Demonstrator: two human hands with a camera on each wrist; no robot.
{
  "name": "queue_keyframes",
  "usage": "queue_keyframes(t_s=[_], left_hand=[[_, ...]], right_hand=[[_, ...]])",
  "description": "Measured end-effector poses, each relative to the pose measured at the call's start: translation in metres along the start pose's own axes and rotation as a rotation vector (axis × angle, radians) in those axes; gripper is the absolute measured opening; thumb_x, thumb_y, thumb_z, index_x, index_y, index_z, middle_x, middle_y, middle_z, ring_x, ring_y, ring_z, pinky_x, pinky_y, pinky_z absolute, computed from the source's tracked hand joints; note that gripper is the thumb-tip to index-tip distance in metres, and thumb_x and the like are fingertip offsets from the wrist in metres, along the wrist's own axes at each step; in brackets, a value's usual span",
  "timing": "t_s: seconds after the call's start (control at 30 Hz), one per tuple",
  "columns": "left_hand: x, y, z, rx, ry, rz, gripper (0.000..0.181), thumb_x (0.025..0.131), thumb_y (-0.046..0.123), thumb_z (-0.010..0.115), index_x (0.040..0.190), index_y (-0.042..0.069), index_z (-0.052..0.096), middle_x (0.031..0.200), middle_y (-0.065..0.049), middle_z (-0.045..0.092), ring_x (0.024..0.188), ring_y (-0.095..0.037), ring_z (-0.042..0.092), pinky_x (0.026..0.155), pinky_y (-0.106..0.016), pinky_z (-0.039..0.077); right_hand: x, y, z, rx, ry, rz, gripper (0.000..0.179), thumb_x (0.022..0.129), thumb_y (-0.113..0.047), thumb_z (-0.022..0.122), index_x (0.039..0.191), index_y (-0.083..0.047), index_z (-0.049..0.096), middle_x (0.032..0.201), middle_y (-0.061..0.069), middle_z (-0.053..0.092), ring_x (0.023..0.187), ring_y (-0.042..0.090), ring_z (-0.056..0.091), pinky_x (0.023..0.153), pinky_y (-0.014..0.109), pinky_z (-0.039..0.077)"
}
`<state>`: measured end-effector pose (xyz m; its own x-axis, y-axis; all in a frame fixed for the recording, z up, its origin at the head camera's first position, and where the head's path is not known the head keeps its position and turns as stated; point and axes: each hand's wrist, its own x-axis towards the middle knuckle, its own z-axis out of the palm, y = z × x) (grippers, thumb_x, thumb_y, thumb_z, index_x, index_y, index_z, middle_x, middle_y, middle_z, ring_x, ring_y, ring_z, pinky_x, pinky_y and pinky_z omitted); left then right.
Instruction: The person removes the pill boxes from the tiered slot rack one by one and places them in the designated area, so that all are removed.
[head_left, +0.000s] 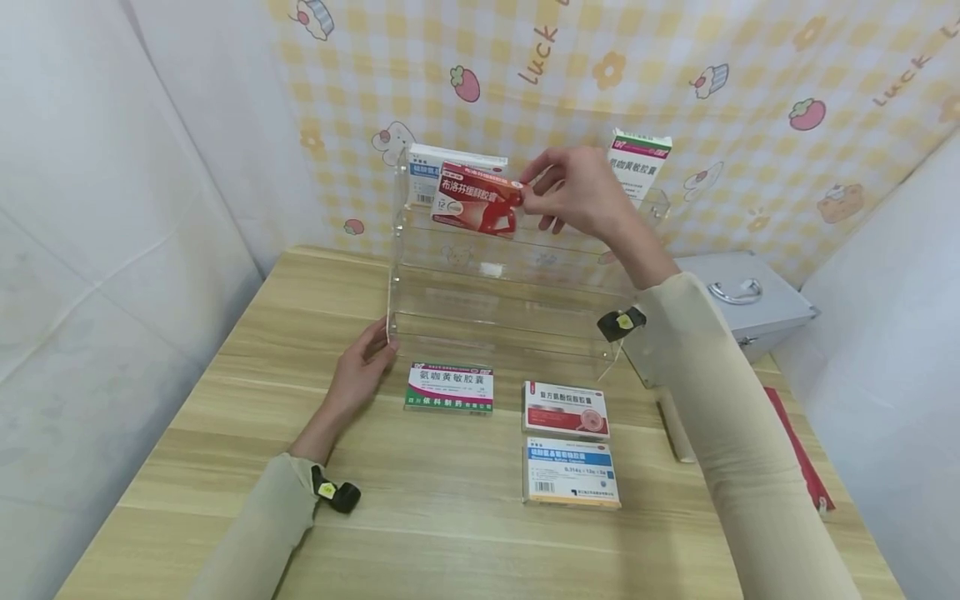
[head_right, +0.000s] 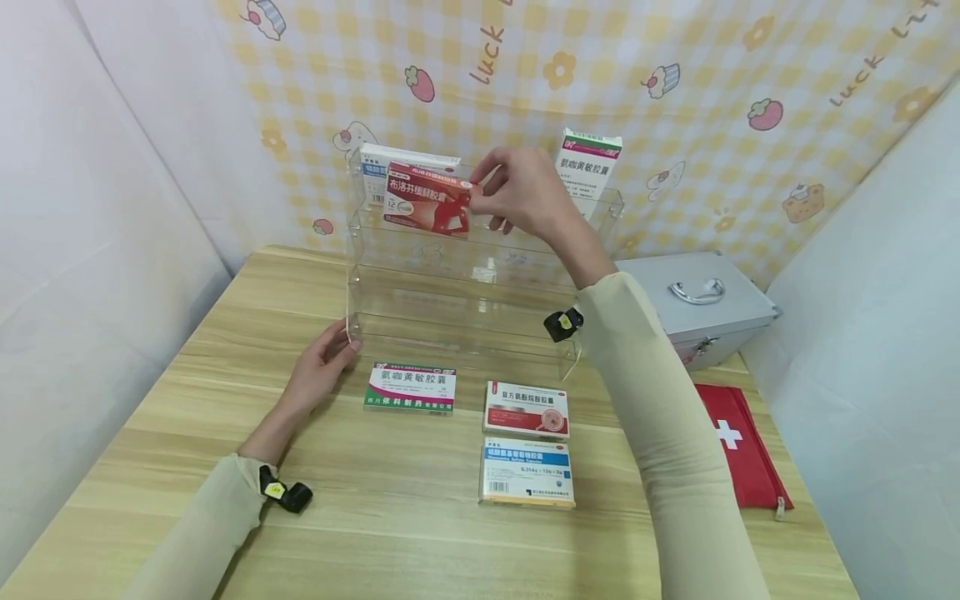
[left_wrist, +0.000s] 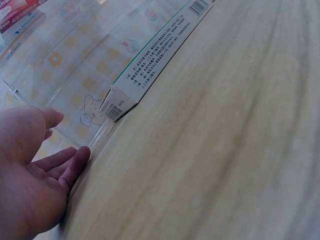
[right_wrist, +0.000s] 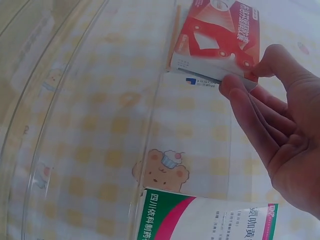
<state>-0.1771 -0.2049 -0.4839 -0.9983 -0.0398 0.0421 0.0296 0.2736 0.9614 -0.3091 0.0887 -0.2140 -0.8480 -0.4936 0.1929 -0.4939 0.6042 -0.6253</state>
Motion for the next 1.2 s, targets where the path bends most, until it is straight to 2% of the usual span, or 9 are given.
queue_keyframes(t_s=[0.13,0.2,0.47,0.7,0.8,1.0,1.2], left_hand=[[-0.005,0.016,-0.001,-0.017,-0.013,-0.008,0.055,0.102,0.018,0.054,0.153,0.018,0.034,0.148,-0.018,0.042,0.134,-0.035,0.042,0.103,-0.047,0.044],[-0.006,0.017,-0.002,-0.027,-0.017,-0.015,0.055,0.102,0.018,0.055,0.153,0.017,0.034,0.148,-0.018,0.041,0.134,-0.035,0.041,0.103,-0.047,0.045],[0.002,-0.009,0.0,-0.034,-0.003,-0.017,0.055,0.101,0.03,0.055,0.152,0.029,0.034,0.15,-0.009,0.042,0.134,-0.029,0.042,0.103,-0.043,0.046],[0.004,-0.012,0.001,-0.041,-0.005,-0.01,0.056,0.101,0.031,0.056,0.152,0.029,0.034,0.15,-0.011,0.041,0.135,-0.032,0.041,0.104,-0.046,0.044],[0.004,-0.011,0.001,-0.019,0.0,-0.008,0.056,0.101,0.032,0.055,0.152,0.029,0.034,0.15,-0.01,0.042,0.134,-0.03,0.042,0.104,-0.045,0.044],[0.004,-0.01,0.002,0.003,0.016,-0.002,0.055,0.101,0.03,0.056,0.152,0.028,0.035,0.148,-0.01,0.044,0.133,-0.029,0.044,0.103,-0.044,0.045],[0.003,-0.01,0.002,0.008,0.021,-0.004,0.055,0.101,0.03,0.056,0.152,0.026,0.036,0.148,-0.01,0.045,0.132,-0.029,0.044,0.103,-0.044,0.045]], right_hand=[[-0.006,-0.002,-0.001,0.058,-0.005,0.011,0.016,0.087,-0.011,0.07,0.102,-0.007,0.066,0.087,0.006,0.072,0.063,0.029,0.069,0.054,0.04,0.06],[-0.01,-0.004,-0.001,0.095,-0.018,0.014,0.015,0.087,-0.009,0.071,0.101,-0.006,0.067,0.087,0.008,0.072,0.062,0.031,0.069,0.055,0.041,0.06],[-0.033,-0.017,0.005,0.135,-0.087,0.01,0.015,0.088,-0.002,0.069,0.103,-0.001,0.067,0.09,0.014,0.071,0.062,0.034,0.068,0.054,0.041,0.06],[-0.06,-0.034,0.011,0.171,-0.131,0.024,0.016,0.088,0.002,0.067,0.103,0.004,0.067,0.088,0.02,0.071,0.063,0.039,0.067,0.056,0.046,0.06],[-0.064,-0.025,0.017,0.2,-0.164,0.013,0.016,0.088,0.001,0.068,0.103,0.003,0.067,0.088,0.019,0.071,0.062,0.039,0.067,0.055,0.048,0.059],[-0.07,0.007,0.035,0.25,-0.231,0.022,0.015,0.088,-0.007,0.072,0.103,-0.004,0.069,0.085,0.011,0.072,0.061,0.037,0.067,0.053,0.045,0.059],[-0.081,0.023,0.052,0.272,-0.306,-0.003,0.013,0.089,-0.007,0.071,0.102,-0.005,0.07,0.084,0.011,0.072,0.058,0.032,0.067,0.05,0.045,0.059]])
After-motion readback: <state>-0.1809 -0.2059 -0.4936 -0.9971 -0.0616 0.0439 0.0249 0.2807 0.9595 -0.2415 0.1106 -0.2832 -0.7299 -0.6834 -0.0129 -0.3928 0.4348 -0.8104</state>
